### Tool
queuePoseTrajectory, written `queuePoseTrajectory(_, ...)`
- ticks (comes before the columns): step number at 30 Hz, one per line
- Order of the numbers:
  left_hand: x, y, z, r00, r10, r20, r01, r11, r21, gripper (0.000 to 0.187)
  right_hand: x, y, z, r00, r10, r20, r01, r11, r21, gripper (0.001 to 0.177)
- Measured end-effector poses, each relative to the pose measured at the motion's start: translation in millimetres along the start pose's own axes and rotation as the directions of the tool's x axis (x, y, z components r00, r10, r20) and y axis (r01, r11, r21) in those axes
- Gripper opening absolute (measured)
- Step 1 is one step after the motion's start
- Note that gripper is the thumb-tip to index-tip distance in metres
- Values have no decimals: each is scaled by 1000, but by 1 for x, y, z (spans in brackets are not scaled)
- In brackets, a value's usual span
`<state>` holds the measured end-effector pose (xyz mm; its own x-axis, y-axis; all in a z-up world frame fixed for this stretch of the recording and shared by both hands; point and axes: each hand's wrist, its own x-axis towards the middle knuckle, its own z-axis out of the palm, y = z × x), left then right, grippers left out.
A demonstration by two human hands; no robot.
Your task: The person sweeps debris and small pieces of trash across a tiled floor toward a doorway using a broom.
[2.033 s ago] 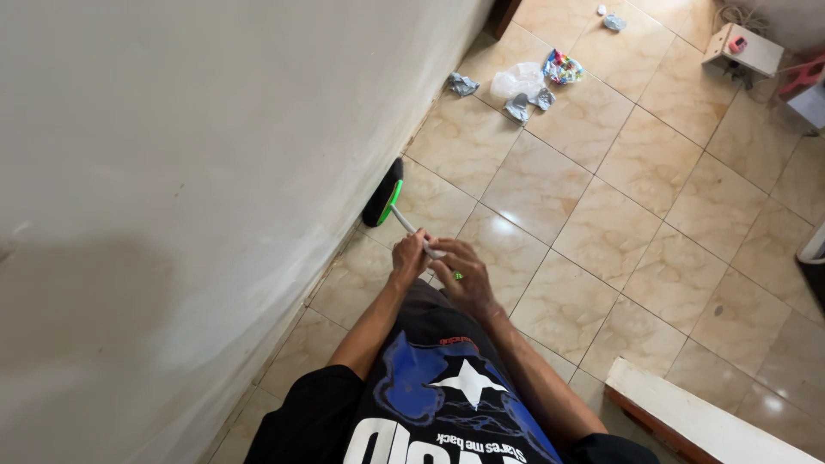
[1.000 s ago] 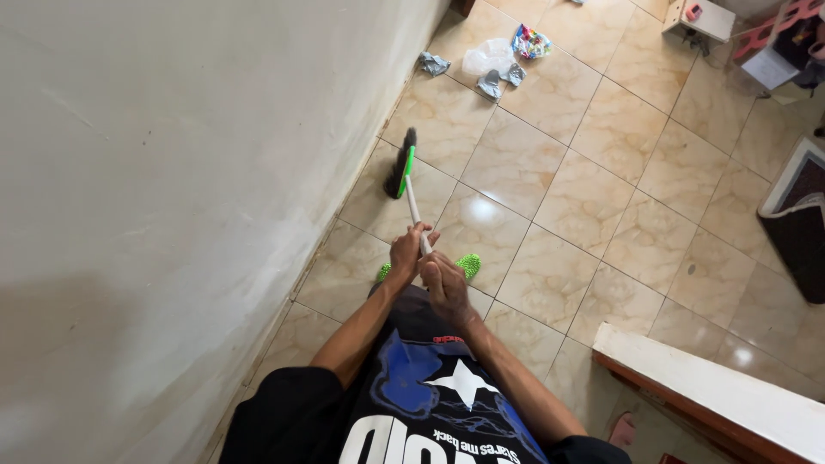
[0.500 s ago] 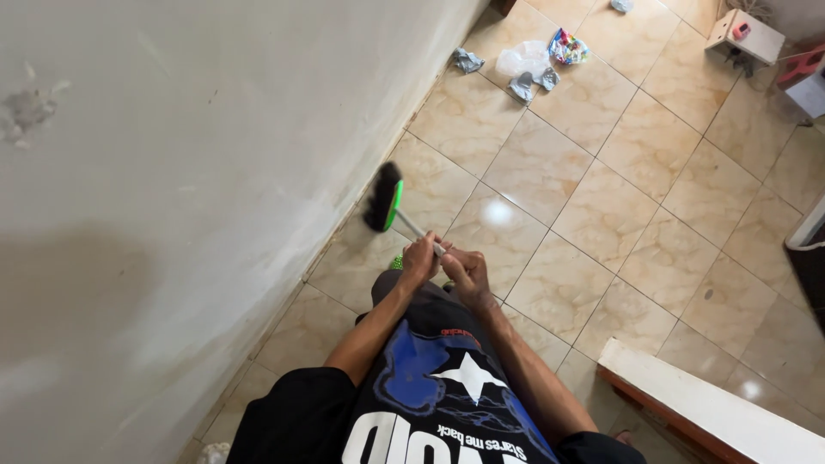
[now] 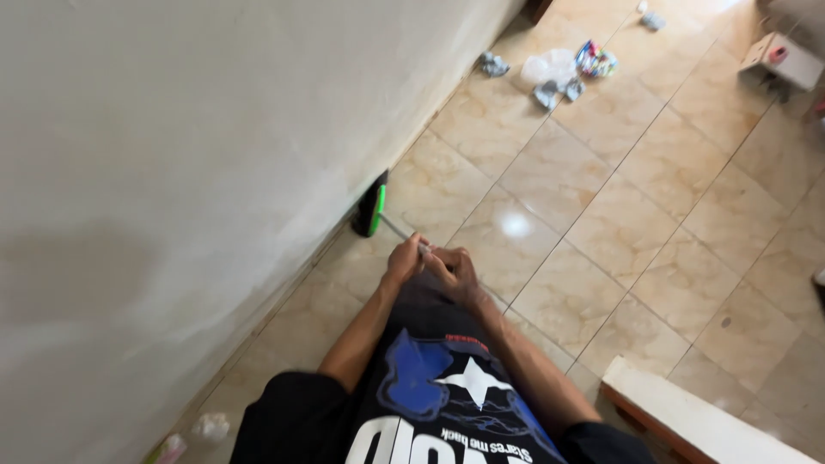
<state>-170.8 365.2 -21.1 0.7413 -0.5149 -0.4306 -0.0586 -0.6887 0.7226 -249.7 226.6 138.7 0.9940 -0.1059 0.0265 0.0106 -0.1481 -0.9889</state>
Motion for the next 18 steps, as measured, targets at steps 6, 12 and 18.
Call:
queuePoseTrajectory(6, -28, -18, 46, 1000, 9, -15, -14, 882, -471, 21, -47, 9, 4, 985, -79, 152, 81, 997, -8, 27)
queuePoseTrajectory(12, -120, 7, 27, 973, -168, -159, 152, 982, -109, 34, -106, 15, 41, 998, 33, 47, -45, 959, 279, 39)
queuePoseTrajectory(18, -140, -16, 37, 982, -116, -148, 88, 979, -183, 39, -96, 1, 47, 972, -93, 218, 82, 995, 61, 29)
